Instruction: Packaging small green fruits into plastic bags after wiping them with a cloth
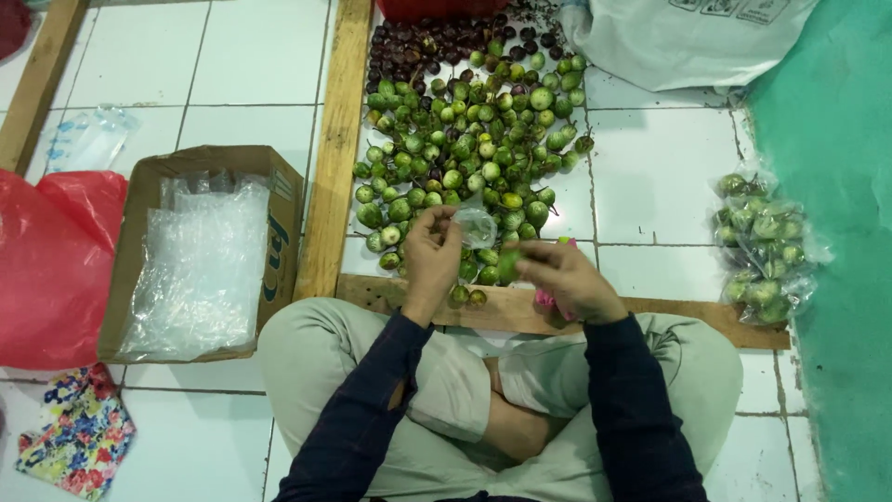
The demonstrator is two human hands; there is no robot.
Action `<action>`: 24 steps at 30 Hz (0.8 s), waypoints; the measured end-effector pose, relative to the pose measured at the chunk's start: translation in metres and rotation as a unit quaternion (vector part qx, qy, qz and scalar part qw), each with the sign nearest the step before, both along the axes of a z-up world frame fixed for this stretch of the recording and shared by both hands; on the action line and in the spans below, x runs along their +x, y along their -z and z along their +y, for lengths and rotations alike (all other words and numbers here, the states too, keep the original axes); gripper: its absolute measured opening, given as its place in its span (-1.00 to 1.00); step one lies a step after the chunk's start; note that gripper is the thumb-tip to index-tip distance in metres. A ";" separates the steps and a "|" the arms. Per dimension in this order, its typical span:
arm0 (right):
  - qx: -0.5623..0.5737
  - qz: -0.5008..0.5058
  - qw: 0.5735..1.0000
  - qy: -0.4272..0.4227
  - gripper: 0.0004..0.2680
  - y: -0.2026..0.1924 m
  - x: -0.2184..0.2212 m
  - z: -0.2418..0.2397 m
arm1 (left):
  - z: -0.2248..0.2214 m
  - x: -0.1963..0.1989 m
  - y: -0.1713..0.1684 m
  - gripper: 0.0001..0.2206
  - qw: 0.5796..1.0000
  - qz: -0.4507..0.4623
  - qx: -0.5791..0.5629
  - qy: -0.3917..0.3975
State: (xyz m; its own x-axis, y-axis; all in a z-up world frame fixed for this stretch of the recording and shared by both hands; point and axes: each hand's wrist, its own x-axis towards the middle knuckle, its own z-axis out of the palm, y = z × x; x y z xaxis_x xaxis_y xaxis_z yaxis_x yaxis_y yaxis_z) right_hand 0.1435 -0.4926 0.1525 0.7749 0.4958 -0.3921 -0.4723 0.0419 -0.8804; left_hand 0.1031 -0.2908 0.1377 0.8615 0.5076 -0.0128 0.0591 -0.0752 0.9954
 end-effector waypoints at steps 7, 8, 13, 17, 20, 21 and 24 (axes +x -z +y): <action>-0.121 -0.400 0.906 0.061 -0.81 -0.013 -0.024 0.028 | -0.015 -0.003 0.008 -0.81 0.996 -0.007 -0.049 0.081; -0.099 -0.391 0.913 0.053 -0.80 -0.002 -0.024 0.031 | -0.014 -0.002 0.016 -0.81 0.996 0.000 -0.039 0.080; -0.045 -0.319 0.945 0.058 -0.74 0.024 -0.017 0.029 | -0.017 -0.004 0.009 -0.81 0.997 0.011 -0.012 0.081; -0.140 -0.420 0.889 0.112 -0.74 0.013 -0.021 0.028 | -0.021 -0.003 0.005 -0.82 0.992 -0.029 0.026 0.119; -0.197 -0.457 0.858 0.125 -0.75 0.009 -0.023 0.031 | -0.021 -0.003 0.011 -0.83 0.989 -0.042 0.067 0.125; -0.209 -0.459 0.854 0.127 -0.76 0.007 -0.025 0.032 | -0.020 -0.004 0.012 -0.83 0.989 -0.045 0.075 0.121; -0.203 -0.412 0.883 0.093 -0.65 0.025 -0.017 0.025 | -0.019 -0.006 0.012 -0.81 0.988 -0.048 0.073 0.130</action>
State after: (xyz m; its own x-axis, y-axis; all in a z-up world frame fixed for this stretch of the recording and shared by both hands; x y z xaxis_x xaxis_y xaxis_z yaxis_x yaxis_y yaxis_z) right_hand 0.1268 -0.4674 0.1272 0.9333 0.2786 0.2264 0.3178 -0.3477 -0.8821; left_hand 0.0967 -0.3093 0.1261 0.9566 0.2599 0.1319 -0.0747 -0.2188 0.9729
